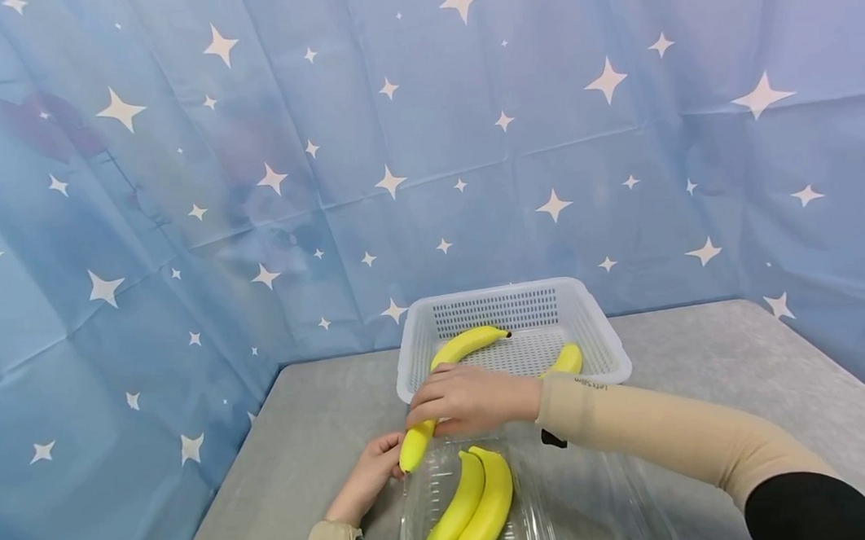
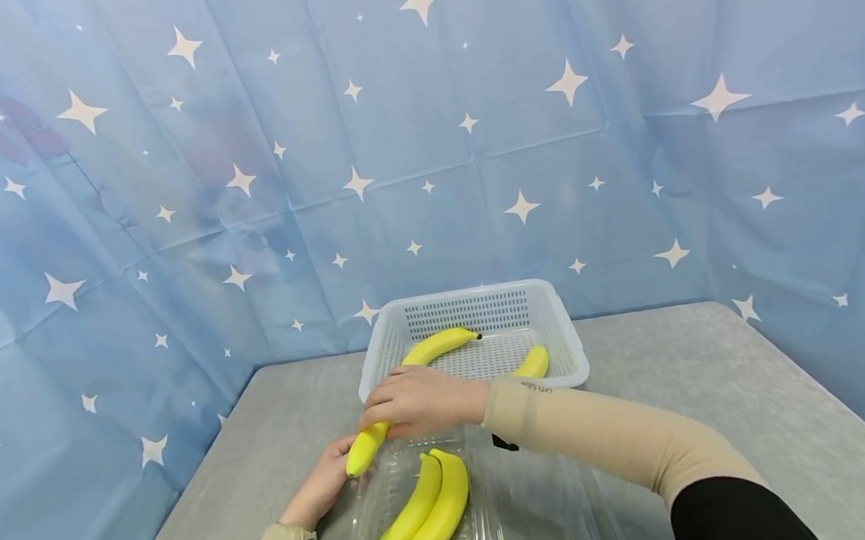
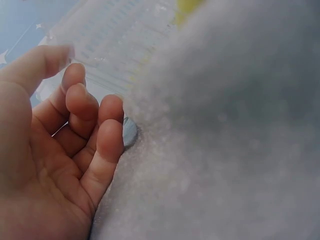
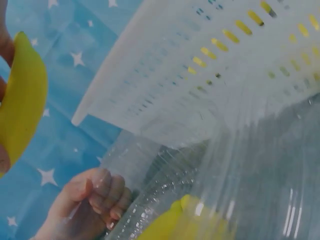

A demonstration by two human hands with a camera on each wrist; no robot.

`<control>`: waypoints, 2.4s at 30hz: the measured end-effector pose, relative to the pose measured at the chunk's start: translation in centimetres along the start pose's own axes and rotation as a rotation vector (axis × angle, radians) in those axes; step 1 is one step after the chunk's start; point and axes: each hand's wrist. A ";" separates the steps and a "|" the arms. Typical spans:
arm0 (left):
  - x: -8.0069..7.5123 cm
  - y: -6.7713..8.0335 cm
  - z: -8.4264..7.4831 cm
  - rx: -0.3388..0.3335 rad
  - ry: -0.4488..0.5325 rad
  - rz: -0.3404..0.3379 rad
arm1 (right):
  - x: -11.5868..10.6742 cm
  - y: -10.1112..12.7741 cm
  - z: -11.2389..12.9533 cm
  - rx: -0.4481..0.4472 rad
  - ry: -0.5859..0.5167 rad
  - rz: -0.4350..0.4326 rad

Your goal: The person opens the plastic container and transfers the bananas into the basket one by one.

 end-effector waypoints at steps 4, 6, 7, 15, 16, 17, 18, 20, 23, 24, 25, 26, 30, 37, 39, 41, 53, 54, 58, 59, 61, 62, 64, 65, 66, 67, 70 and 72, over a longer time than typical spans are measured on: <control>0.1 0.0 -0.1 -0.013 0.012 -0.012 | -0.5 -0.2 -0.4 0.017 0.008 -0.001; 0.1 0.0 0.0 -0.017 0.019 -0.021 | -0.7 -0.3 -0.7 0.021 0.019 0.004; 0.1 0.0 0.0 -0.016 0.020 -0.025 | -0.7 -0.3 -0.9 0.023 0.027 0.008; 0.3 -0.1 0.0 -0.046 0.030 -0.043 | -1.5 -0.3 -2.0 0.031 0.062 0.006; 0.3 -0.1 0.0 -0.051 0.022 -0.043 | -1.6 -0.2 -2.2 0.032 0.067 0.007; 0.2 -0.2 0.0 -0.049 0.014 -0.042 | -1.7 -0.2 -2.4 0.034 0.069 0.005; 0.2 -0.2 0.0 -0.049 0.007 -0.040 | -1.8 -0.2 -2.6 0.040 0.070 0.003; 0.2 -0.3 -0.1 -0.049 -0.006 -0.035 | -2.1 -0.1 -2.9 0.056 0.070 0.002; 0.1 -0.3 -0.1 -0.049 -0.015 -0.032 | -2.4 0.1 -3.4 0.076 0.074 0.007; 0.2 -0.3 -0.1 -0.050 -0.016 -0.032 | -2.4 0.2 -3.6 0.081 0.075 0.009; 0.2 -0.3 -0.1 -0.050 -0.019 -0.032 | -2.5 0.3 -3.7 0.086 0.074 0.007; 0.2 -0.2 -0.1 -0.051 -0.021 -0.032 | -2.5 0.3 -3.8 0.092 0.074 0.005; 0.3 -0.1 -0.1 -0.044 -0.029 -0.034 | -2.6 0.6 -4.2 0.122 0.068 -0.008; 0.4 -0.2 0.0 -0.050 -0.029 -0.039 | -2.7 1.2 -5.0 0.180 0.066 0.016; 0.3 -0.3 0.1 -0.049 -0.031 -0.038 | -2.8 1.4 -5.2 0.191 0.071 0.017; 0.3 -0.3 0.2 -0.048 -0.032 -0.037 | -2.7 1.6 -5.4 0.200 0.072 0.013; 0.3 -0.1 0.1 -0.040 -0.023 -0.037 | -2.5 2.7 -6.7 0.284 0.077 0.039; 0.3 -0.1 0.1 -0.036 -0.026 -0.037 | -2.5 2.7 -6.8 0.291 0.076 0.039; 0.3 -0.1 -0.1 -0.035 -0.028 -0.038 | -2.8 2.8 -7.1 0.310 0.071 0.045; 0.3 -0.1 -0.1 -0.034 -0.028 -0.037 | -2.8 2.8 -7.2 0.316 0.071 0.050; 0.3 -0.1 -0.1 -0.036 -0.027 -0.036 | -2.9 2.9 -7.3 0.328 0.074 0.061; 0.3 -0.1 -0.1 -0.034 -0.027 -0.035 | -3.0 2.9 -7.4 0.333 0.074 0.065; 0.3 -0.2 -0.1 -0.032 -0.025 -0.034 | -3.0 3.0 -7.7 0.344 0.080 0.075; 0.3 -0.2 -0.1 -0.030 -0.025 -0.034 | -3.1 3.0 -7.8 0.347 0.084 0.078; 0.3 -0.2 -0.1 -0.030 -0.024 -0.035 | -3.1 3.0 -8.0 0.350 0.086 0.079; 0.3 -0.2 -0.1 -0.031 -0.022 -0.036 | -3.1 3.1 -8.1 0.352 0.085 0.079; 0.4 -0.2 0.0 -0.036 -0.015 -0.037 | -3.2 3.1 -8.4 0.358 0.088 0.083; 0.4 -0.2 0.2 -0.035 -0.010 -0.035 | -3.2 3.3 -8.6 0.365 0.094 0.096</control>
Point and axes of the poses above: each hand's wrist, its own y-axis away from the middle knuckle, its own x-axis out of the palm, z = x × y, and after that the axes turned 3 degrees about -z, right-handed
